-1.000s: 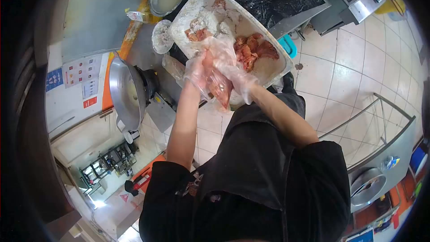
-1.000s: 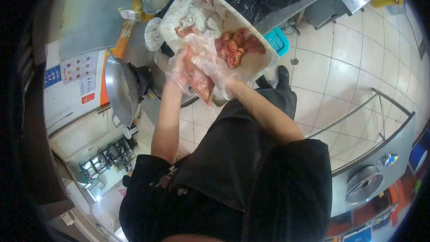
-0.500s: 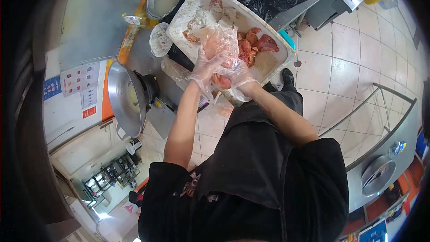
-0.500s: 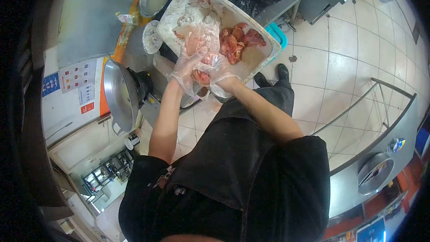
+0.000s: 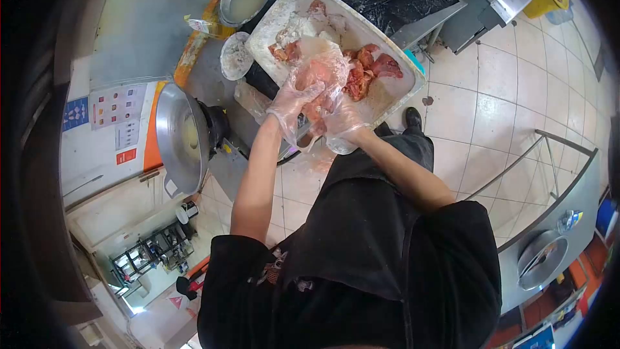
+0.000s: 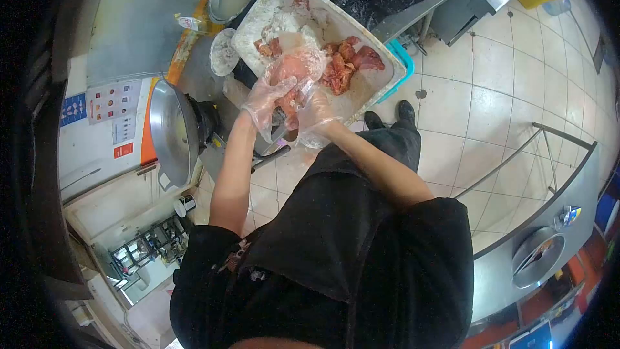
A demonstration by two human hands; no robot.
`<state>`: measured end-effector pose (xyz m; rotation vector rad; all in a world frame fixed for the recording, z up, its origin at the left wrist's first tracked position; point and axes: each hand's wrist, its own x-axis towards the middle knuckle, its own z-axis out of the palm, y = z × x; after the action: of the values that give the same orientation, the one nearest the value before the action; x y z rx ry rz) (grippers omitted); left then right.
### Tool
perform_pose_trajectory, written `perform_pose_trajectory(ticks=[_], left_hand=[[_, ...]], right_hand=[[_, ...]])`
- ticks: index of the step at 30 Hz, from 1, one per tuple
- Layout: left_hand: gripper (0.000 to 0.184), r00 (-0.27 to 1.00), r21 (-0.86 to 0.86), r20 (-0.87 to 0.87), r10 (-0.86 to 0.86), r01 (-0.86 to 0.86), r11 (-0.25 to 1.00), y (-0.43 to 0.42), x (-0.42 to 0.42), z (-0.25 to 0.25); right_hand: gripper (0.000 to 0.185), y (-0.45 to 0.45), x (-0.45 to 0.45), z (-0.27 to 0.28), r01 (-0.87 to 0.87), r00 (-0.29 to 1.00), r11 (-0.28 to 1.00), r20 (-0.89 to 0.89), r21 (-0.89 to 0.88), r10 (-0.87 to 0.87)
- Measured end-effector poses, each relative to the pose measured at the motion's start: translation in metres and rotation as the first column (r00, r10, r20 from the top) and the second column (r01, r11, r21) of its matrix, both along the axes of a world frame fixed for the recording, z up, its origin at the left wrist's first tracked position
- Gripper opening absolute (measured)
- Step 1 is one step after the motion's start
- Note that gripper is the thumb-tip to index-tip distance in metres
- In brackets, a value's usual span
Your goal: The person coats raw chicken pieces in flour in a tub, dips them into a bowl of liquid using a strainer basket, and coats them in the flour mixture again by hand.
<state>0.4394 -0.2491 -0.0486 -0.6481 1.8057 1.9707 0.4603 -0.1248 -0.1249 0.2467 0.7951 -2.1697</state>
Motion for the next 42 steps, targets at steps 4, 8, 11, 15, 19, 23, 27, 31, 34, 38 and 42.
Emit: perform_pose_trajectory(ticks=[4,8,11,15,19,23,27,31,34,38,42], left_hand=[[0.054,0.993,-0.170,-0.114,-0.040,0.021,0.985,-0.013,0.000,-0.002],[0.034,0.982,-0.040,-0.137,0.130,-0.137,0.990,-0.015,0.000,0.007],[0.030,0.981,-0.347,-0.190,0.045,-0.110,0.931,-0.012,0.004,-0.015],[0.028,0.880,-0.749,-0.205,-0.429,0.141,0.648,0.001,0.025,-0.007],[0.031,0.923,-0.724,-0.214,-0.319,0.069,0.686,-0.011,0.041,-0.017],[0.050,0.968,-0.314,-0.249,-0.015,-0.066,0.947,-0.026,0.055,-0.008],[0.035,0.810,-0.159,-0.295,0.507,-0.565,0.810,-0.071,0.076,-0.024],[0.042,0.796,-0.478,-0.358,0.487,-0.605,0.637,-0.136,0.073,-0.070],[0.053,0.876,-0.770,-0.159,0.455,-0.399,0.498,-0.131,0.054,-0.058],[0.057,0.931,-0.927,-0.337,0.143,-0.354,0.120,-0.063,0.042,-0.023],[0.034,0.854,-0.617,-0.499,-0.146,-0.232,0.752,0.022,0.037,0.001]], right_hand=[[0.037,0.017,-0.006,0.006,0.099,0.710,0.963,-0.696,0.250,0.107],[0.044,0.023,-0.030,0.013,0.028,0.992,0.931,0.125,-0.364,0.019],[0.039,0.027,-0.041,0.019,0.094,0.982,0.929,0.185,-0.359,-0.028],[0.027,0.014,-0.030,-0.002,0.180,0.943,0.976,0.304,-0.119,-0.137],[0.030,0.000,-0.028,-0.016,0.283,0.957,0.958,0.048,0.035,-0.285],[0.035,-0.008,-0.033,0.013,0.301,0.928,0.952,-0.213,-0.049,-0.304],[0.050,-0.008,-0.041,0.061,0.172,0.734,0.926,-0.670,0.335,0.106],[0.073,-0.016,-0.059,-0.005,0.148,0.785,0.982,-0.618,0.119,-0.043],[0.064,-0.004,-0.083,0.001,0.087,0.931,0.989,-0.362,0.117,-0.040],[0.050,-0.012,-0.099,-0.003,0.287,0.824,0.846,-0.566,0.450,0.022],[0.044,-0.014,-0.119,-0.046,-0.017,0.934,0.885,-0.308,0.466,0.180]])
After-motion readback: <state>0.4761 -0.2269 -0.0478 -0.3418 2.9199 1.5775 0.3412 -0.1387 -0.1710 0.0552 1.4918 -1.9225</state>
